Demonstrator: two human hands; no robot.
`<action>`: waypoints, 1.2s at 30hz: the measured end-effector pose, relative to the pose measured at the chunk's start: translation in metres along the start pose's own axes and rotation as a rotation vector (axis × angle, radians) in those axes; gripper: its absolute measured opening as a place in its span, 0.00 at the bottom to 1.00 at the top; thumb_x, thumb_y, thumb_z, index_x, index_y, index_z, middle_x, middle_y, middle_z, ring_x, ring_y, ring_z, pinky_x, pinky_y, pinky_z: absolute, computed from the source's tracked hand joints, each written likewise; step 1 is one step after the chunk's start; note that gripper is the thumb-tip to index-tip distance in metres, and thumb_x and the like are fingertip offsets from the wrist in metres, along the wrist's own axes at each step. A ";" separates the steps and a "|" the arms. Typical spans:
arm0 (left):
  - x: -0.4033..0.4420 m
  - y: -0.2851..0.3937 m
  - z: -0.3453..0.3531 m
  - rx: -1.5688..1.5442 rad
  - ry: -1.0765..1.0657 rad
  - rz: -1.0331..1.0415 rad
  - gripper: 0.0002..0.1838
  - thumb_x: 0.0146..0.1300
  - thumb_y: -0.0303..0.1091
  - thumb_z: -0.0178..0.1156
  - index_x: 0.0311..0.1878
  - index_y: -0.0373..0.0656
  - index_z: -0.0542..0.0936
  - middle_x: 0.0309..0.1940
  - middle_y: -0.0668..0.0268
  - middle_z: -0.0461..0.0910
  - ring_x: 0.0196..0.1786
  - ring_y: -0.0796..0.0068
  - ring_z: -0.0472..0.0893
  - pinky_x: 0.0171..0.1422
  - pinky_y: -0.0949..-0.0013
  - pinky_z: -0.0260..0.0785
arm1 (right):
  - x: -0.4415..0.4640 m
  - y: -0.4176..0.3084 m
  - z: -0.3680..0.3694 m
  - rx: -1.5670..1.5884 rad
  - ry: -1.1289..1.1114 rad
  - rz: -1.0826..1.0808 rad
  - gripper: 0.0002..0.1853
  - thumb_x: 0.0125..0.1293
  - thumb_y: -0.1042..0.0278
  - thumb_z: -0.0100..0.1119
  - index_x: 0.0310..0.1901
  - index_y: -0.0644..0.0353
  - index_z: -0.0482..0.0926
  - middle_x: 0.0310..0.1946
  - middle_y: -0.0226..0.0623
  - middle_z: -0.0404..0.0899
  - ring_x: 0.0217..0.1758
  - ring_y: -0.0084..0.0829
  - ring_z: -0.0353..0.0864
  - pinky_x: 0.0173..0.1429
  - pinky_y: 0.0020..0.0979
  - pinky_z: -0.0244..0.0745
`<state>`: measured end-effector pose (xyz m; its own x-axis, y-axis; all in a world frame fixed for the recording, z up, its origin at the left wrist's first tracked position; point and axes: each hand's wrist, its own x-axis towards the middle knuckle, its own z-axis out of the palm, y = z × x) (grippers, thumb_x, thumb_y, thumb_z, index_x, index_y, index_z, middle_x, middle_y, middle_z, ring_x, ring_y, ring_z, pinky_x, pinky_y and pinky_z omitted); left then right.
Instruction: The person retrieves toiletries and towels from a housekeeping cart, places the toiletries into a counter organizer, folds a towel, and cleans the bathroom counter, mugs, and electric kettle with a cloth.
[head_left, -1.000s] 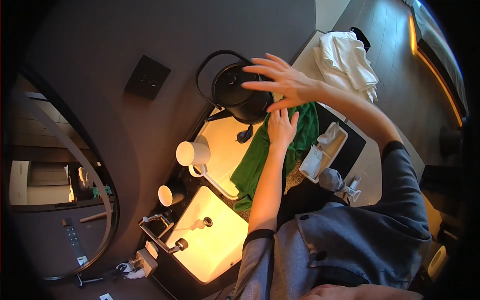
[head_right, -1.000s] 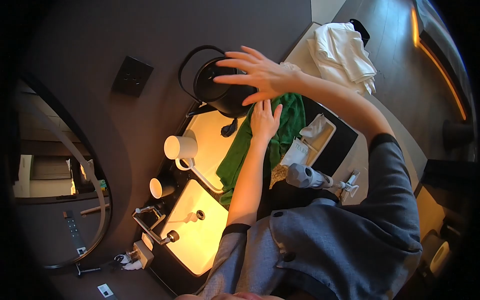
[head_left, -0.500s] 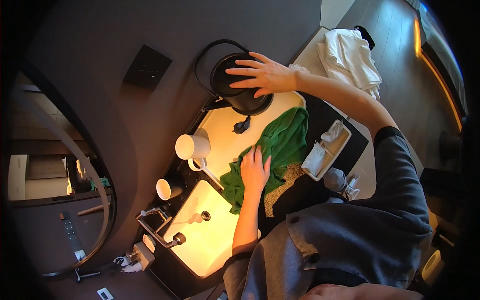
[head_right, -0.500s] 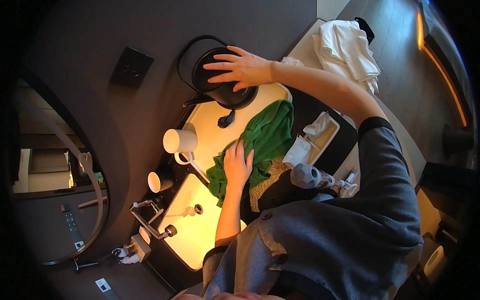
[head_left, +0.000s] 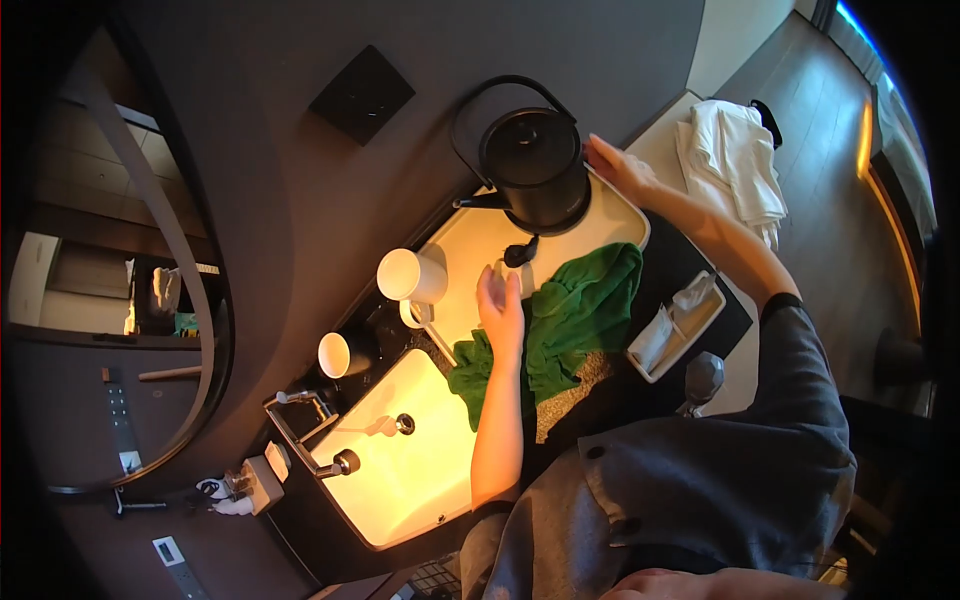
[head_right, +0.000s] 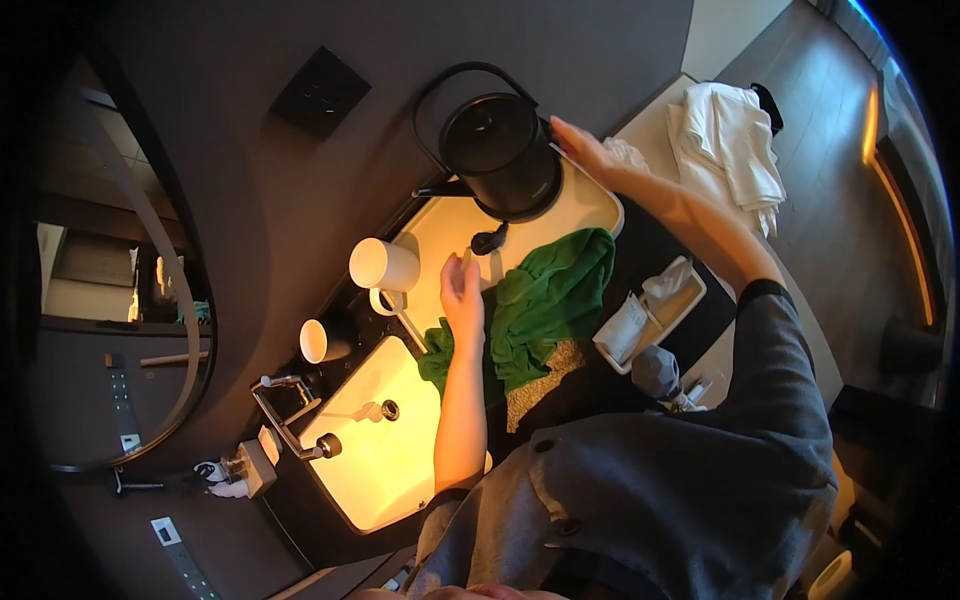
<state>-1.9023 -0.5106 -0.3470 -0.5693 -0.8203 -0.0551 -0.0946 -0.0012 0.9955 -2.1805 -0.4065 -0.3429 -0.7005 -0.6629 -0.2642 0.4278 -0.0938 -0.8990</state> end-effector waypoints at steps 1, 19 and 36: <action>0.014 -0.004 0.007 -0.162 -0.019 -0.102 0.27 0.56 0.38 0.58 0.55 0.33 0.63 0.49 0.57 0.68 0.50 0.71 0.68 0.54 0.72 0.60 | -0.010 -0.003 0.011 0.109 -0.059 0.065 0.29 0.62 0.45 0.42 0.57 0.60 0.61 0.55 0.36 0.63 0.60 0.30 0.59 0.62 0.30 0.54; 0.051 -0.002 0.025 -0.455 0.008 -0.372 0.33 0.48 0.29 0.64 0.55 0.24 0.61 0.33 0.66 0.69 0.38 0.78 0.69 0.49 0.76 0.61 | -0.022 -0.031 0.035 0.153 -0.248 0.155 0.36 0.55 0.39 0.48 0.63 0.44 0.54 0.60 0.31 0.58 0.61 0.27 0.56 0.62 0.36 0.49; 0.023 -0.010 -0.021 0.552 0.001 0.276 0.25 0.53 0.32 0.58 0.53 0.33 0.64 0.47 0.51 0.67 0.49 0.59 0.68 0.54 0.64 0.59 | -0.055 -0.004 0.096 -0.192 -0.215 0.026 0.41 0.57 0.32 0.35 0.66 0.44 0.36 0.67 0.33 0.31 0.70 0.33 0.30 0.67 0.46 0.33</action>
<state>-1.8973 -0.5420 -0.3568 -0.6326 -0.7486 0.1987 -0.3528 0.5070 0.7865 -2.0887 -0.4407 -0.2910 -0.5448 -0.8073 -0.2267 0.3138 0.0545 -0.9479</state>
